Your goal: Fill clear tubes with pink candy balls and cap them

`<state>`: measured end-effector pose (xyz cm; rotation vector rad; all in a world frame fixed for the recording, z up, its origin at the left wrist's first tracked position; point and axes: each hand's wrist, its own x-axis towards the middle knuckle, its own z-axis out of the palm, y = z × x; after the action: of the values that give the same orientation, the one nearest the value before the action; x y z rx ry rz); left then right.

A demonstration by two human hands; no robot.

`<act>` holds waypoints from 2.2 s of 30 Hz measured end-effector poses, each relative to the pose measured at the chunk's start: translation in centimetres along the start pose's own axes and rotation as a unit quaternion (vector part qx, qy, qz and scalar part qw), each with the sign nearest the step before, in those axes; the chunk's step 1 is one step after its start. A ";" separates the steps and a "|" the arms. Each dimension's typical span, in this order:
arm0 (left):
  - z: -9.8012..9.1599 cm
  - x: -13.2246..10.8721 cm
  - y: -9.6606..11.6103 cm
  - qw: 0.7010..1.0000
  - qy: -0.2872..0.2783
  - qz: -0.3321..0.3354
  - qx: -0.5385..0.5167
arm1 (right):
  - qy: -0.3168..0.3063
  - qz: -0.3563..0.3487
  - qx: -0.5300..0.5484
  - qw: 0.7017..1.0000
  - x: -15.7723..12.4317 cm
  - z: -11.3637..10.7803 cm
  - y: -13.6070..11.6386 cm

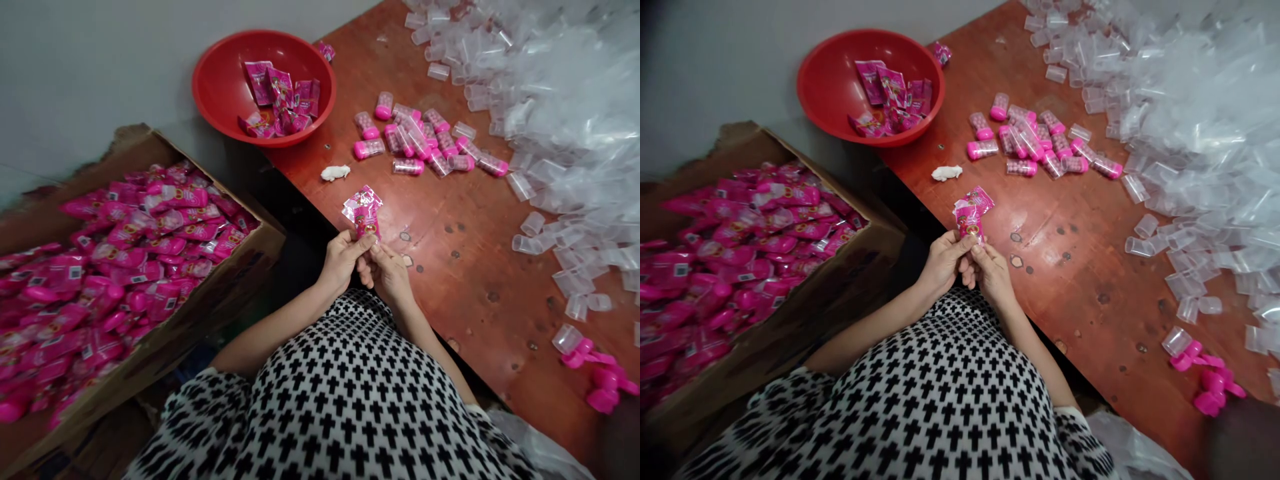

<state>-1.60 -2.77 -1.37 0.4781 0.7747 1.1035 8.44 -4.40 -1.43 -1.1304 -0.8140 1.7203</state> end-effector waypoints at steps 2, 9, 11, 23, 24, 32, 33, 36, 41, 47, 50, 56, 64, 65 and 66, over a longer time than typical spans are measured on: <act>0.0 -0.1 0.1 1.000 0.006 -0.009 -0.008 | -0.008 0.012 0.022 1.000 0.1 0.1 -0.1; -0.5 0.4 1.1 0.995 0.082 0.019 -0.044 | 0.002 0.005 0.033 0.999 -0.2 0.2 -0.1; -0.6 0.4 1.0 0.993 0.097 0.038 -0.049 | 0.030 -0.011 0.033 0.999 -0.1 0.1 -0.1; -2.8 -1.6 3.6 0.972 0.153 0.159 -0.081 | 0.005 -0.006 0.012 1.000 1.4 1.6 -0.9; -3.8 -2.0 4.4 0.955 0.177 0.218 -0.094 | 0.004 -0.010 0.002 1.000 1.5 1.5 -1.1; -7.0 1.2 3.9 0.914 0.194 0.288 0.212 | 0.049 -0.007 -0.079 0.996 1.8 -1.1 -2.8; -6.4 2.5 3.4 0.888 0.156 0.298 0.314 | 0.048 -0.006 -0.087 0.995 1.8 -1.3 -3.0; -4.9 6.2 2.6 0.778 0.065 0.316 0.540 | 0.041 -0.007 -0.112 0.993 1.8 -1.7 -3.1; -4.9 9.2 1.9 0.706 0.052 0.327 0.626 | 0.035 -0.002 -0.142 0.989 2.4 -2.4 -3.4; -5.2 8.8 0.9 0.747 0.079 0.364 0.550 | 0.071 -0.072 -0.173 0.980 4.7 -2.5 -4.0; -4.4 7.9 0.7 0.770 0.079 0.381 0.506 | 0.113 -0.121 -0.141 0.976 6.3 -1.9 -4.1; -2.7 5.3 2.1 0.897 0.081 0.278 0.334 | 0.091 -0.128 -0.107 0.982 7.7 -1.5 -4.8; -2.8 4.7 3.5 0.989 -0.008 -0.019 0.147 | -0.109 -0.040 -0.249 0.962 8.2 -2.7 -7.5; -2.8 4.8 3.4 0.990 0.006 -0.016 0.141 | -0.103 -0.052 -0.305 0.946 8.6 -2.8 -8.0; -2.7 4.8 3.4 0.990 0.020 -0.011 0.139 | -0.076 -0.076 -0.373 0.922 9.2 -2.9 -8.4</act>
<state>-4.56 2.88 -2.29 0.6816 0.9720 0.9907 12.23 7.44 1.68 -1.3742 -1.7008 1.3976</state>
